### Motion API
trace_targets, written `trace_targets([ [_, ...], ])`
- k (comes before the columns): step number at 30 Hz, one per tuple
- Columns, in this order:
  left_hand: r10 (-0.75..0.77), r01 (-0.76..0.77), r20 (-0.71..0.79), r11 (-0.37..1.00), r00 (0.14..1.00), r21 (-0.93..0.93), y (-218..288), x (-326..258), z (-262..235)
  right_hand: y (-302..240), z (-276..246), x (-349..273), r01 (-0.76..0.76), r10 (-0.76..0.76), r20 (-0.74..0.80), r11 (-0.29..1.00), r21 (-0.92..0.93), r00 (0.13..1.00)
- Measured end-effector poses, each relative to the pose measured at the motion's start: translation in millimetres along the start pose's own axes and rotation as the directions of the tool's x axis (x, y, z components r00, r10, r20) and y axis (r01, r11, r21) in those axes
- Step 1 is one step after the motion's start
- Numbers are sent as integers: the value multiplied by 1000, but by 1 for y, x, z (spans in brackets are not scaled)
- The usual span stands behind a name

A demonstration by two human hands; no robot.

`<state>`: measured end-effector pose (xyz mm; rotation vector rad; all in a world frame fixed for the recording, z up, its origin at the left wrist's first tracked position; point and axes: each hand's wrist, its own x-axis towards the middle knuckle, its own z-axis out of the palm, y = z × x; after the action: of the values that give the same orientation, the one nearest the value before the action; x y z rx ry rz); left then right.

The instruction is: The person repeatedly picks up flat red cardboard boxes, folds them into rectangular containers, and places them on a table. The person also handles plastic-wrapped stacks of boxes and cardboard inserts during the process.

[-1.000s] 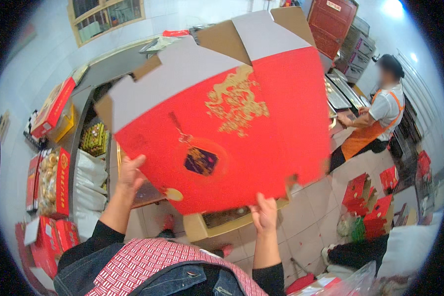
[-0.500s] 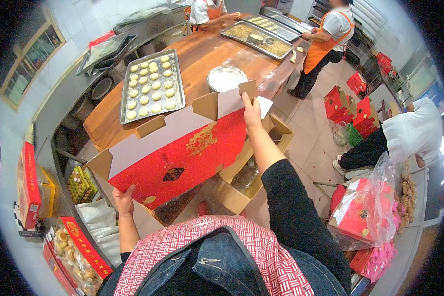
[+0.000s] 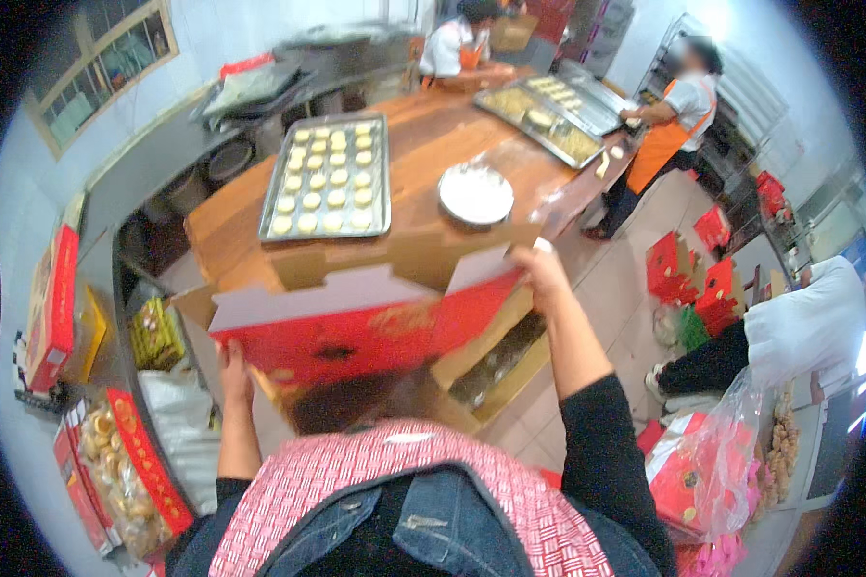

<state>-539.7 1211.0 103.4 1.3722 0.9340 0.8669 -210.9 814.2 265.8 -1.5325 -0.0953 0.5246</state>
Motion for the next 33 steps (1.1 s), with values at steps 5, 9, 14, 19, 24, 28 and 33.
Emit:
trace_targets([
  [5, 223, -147, 117, 877, 968, -457, 71, -1, 49, 9, -8, -41, 290, -288, 244, 957, 27, 926],
  [9, 586, -589, -124, 808, 801, 8, 151, -24, 83, -20, 17, -81, 455, -478, 185, 877, 155, 859],
  [14, 895, -925, 248, 381, 371, 9, 234, -138, 153, -46, 60, -119, 674, -672, -87, 712, 195, 735],
  [19, 674, -591, 502, 730, 541, -343, 237, -202, 192, -34, 104, -157, 850, -851, 11, 524, -52, 525],
  [24, 437, -241, 630, 895, 642, -375, 223, -205, 164, 10, 124, -164, 948, -926, 245, 311, 66, 286],
  [28, 582, -423, 659, 809, 477, -408, 200, -186, 124, 55, 161, -166, 940, -911, 274, 335, 61, 307],
  [33, 312, -319, 240, 948, 919, -11, 146, -134, 78, 124, 178, -132, 855, -655, 689, 509, 100, 309],
])
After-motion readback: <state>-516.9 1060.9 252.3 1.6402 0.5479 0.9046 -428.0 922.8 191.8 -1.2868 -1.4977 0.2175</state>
